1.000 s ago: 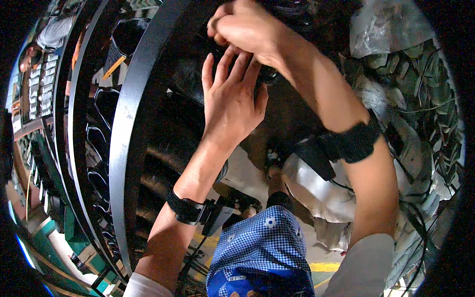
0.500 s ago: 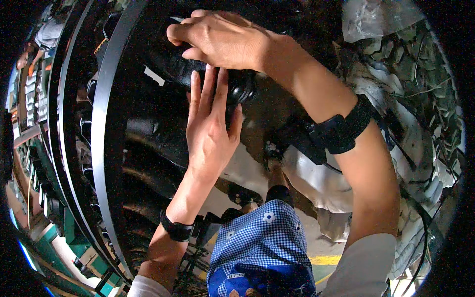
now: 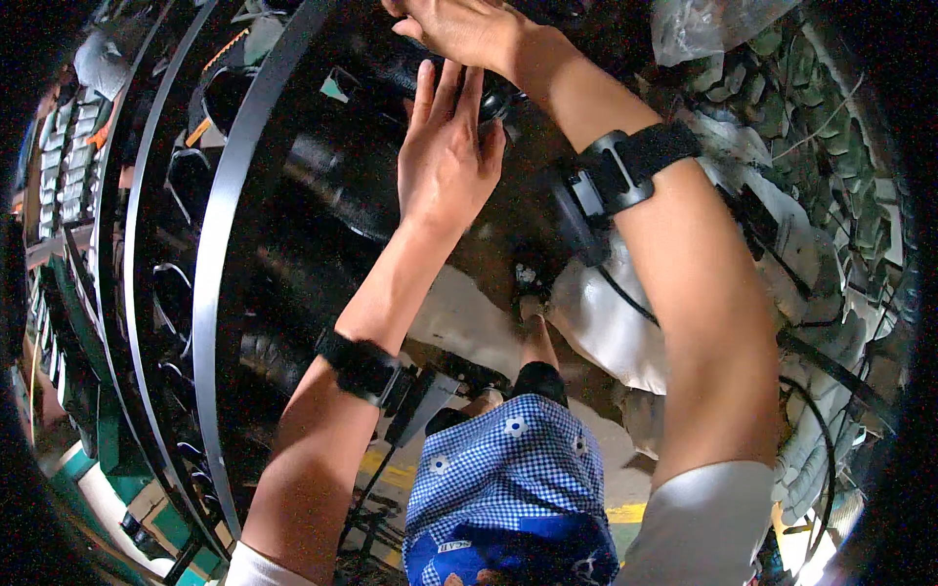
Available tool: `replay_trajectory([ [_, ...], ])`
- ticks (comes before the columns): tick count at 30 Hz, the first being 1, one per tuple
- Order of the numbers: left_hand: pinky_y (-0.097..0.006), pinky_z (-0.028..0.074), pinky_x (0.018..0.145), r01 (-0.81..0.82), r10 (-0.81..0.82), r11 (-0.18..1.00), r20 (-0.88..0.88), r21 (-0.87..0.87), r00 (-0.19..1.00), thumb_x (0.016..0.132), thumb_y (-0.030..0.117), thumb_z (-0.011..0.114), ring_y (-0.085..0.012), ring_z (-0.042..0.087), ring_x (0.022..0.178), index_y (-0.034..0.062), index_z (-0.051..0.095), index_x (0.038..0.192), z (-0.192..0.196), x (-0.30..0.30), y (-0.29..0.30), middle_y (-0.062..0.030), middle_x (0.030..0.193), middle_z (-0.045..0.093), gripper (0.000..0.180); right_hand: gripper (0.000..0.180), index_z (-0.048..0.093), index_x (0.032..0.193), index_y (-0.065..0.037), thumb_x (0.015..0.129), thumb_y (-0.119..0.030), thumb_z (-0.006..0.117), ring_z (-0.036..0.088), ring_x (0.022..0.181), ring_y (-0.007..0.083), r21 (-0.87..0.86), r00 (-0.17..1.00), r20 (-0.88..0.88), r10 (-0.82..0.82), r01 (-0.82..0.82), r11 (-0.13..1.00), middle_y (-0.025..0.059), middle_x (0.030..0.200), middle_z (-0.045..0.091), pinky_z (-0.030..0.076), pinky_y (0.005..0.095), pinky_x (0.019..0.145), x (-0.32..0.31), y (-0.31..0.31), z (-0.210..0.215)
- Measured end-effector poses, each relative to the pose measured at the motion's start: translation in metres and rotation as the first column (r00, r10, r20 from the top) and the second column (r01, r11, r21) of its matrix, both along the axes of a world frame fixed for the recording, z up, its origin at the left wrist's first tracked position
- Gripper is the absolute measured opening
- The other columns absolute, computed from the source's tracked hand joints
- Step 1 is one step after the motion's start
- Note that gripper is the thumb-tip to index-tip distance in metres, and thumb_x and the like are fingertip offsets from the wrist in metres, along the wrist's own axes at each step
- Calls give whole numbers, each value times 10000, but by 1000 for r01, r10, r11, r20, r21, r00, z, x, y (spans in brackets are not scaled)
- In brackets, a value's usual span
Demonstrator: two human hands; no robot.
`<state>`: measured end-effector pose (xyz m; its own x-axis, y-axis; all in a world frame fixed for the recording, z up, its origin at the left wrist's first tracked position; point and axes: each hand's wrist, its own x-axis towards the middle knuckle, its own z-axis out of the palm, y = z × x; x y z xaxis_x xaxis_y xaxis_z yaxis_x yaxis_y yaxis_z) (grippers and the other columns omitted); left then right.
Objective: Inspecting and arranging black shoes on a rack in a shoe manufacturing facility.
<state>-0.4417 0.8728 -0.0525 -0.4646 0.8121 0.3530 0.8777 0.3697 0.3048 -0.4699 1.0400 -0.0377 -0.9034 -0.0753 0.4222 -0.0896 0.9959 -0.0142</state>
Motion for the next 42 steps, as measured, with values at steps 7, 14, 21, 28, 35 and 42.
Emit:
replay_trajectory([
  [7, -373, 217, 1092, 8, -16, 998, -127, -61, 992, 848, 253, 485, -283, 284, 1293, 1, 416, 1263, -10, -10, 0, -135, 1318, 406, 491, 144, 627, 793, -9, 722, -93, 534, 586, 747, 398, -364, 838, 303, -453, 541, 758, 201, 767, 619, 480, 408, 661, -4, -29, -1],
  [14, -374, 213, 1097, 36, -38, 999, -65, -23, 997, 832, 211, 498, -315, 265, 1295, -42, 434, 1218, 0, -1, -1, -170, 1300, 402, 466, 182, 624, 915, 3, 809, -113, 532, 626, 786, 192, -786, 976, 100, -193, 196, 586, 129, 851, 659, 479, 322, 710, 10, -36, 8],
  [21, -415, 316, 1034, 3, -2, 999, 21, -33, 1000, 814, 199, 535, -343, 273, 1288, -1, 389, 1279, 6, 1, -4, -168, 1342, 355, 528, 137, 604, 894, 0, 835, -110, 547, 592, 758, 132, -911, 984, -174, -23, -152, 384, 65, 796, 632, 472, 284, 694, 3, -37, 18],
  [28, -427, 311, 1031, -22, 18, 998, 89, 50, 996, 799, 173, 550, -313, 309, 1279, 30, 391, 1291, 13, -2, -1, -128, 1356, 365, 537, 166, 589, 854, 14, 859, -137, 521, 591, 677, 145, -882, 990, 11, -137, 75, 465, 87, 733, 629, 459, 301, 602, 44, -17, 37],
  [35, -484, 220, 1056, -119, 109, 993, 233, 28, 966, 777, 63, 539, -346, 320, 1275, 28, 452, 1253, 35, 21, -51, -146, 1328, 417, 485, 76, 536, 707, 10, 749, -52, 553, 524, 749, 337, -254, 919, -392, 51, -161, 954, 139, 733, 546, 437, 405, 699, 20, -33, 37],
  [42, -491, 227, 1053, -250, 293, 948, 238, -196, 926, 803, 119, 572, -349, 292, 1293, 46, 453, 1268, 41, 28, -114, -120, 1383, 355, 486, 73, 575, 839, -10, 786, -61, 574, 564, 721, 334, -841, 981, -159, -107, -78, 536, 152, 774, 569, 453, 387, 640, 31, -67, 23],
])
